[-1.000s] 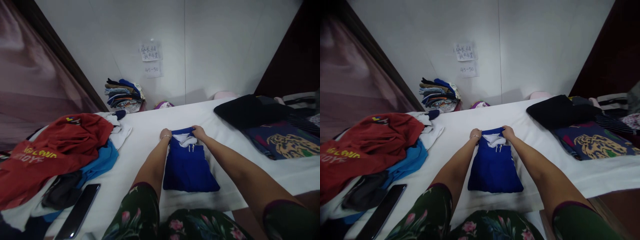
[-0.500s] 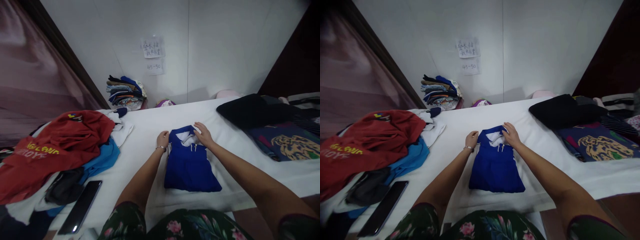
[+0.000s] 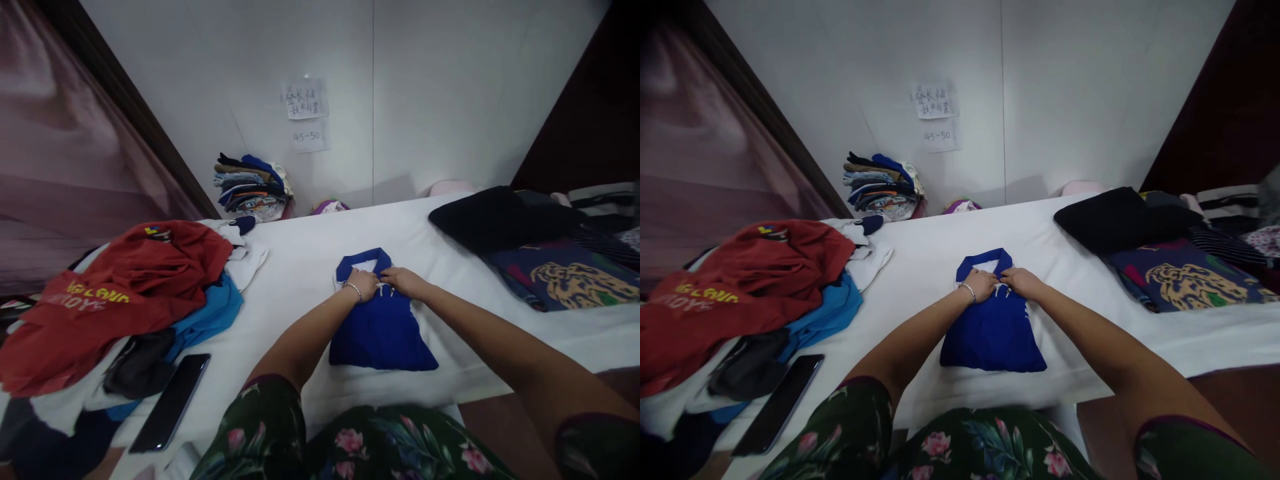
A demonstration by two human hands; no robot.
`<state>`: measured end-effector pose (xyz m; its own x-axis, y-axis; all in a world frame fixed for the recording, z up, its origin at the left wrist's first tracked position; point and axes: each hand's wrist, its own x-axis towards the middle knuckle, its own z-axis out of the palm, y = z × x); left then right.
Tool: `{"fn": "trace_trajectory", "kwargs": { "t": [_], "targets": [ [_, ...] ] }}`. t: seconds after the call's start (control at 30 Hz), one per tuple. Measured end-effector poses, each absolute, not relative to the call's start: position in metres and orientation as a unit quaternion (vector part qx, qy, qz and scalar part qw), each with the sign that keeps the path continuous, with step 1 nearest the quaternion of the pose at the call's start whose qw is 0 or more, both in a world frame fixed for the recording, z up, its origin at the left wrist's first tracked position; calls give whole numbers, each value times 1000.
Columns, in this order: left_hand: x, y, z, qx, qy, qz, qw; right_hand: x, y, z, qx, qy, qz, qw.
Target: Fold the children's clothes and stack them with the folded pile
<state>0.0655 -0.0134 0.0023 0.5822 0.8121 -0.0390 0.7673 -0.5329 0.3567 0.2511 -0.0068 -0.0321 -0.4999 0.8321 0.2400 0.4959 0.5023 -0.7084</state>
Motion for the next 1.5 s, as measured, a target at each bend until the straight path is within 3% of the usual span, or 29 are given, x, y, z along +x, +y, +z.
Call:
{"fn": "trace_trajectory", "kwargs": {
  "t": [0.13,0.3,0.4,0.53,0.63,0.8,1.03,1.27,1.37,1.5],
  "targets": [
    [50,-16,10,854,474,124,176,259,-12,-31,-457,-758,345,313],
    [-9,-50,9,732,563,327,200,281,-46,-21,-567,-597,366,433],
    [-38,-91,-6,630,642,356,255,291,-85,-20,-583,-479,442,486],
    [-42,-138,-19,559,654,332,387,283,-139,-22,-571,-422,542,450],
    [-30,-152,-18,570,642,326,396,266,-163,-22,-552,-434,581,411],
    [-18,-144,-13,534,639,317,454,246,-171,-21,-516,-432,602,429],
    [-12,-154,-21,436,587,444,519,237,-178,-33,-499,-405,563,520],
    [-13,-157,-19,378,570,436,585,235,-176,-37,-522,-439,549,483],
    [-10,-159,-18,411,601,440,526,235,-179,-40,-525,-525,453,494],
    [-7,-171,-20,438,595,462,490,237,-197,-48,-484,-697,218,482]
  ]
}}
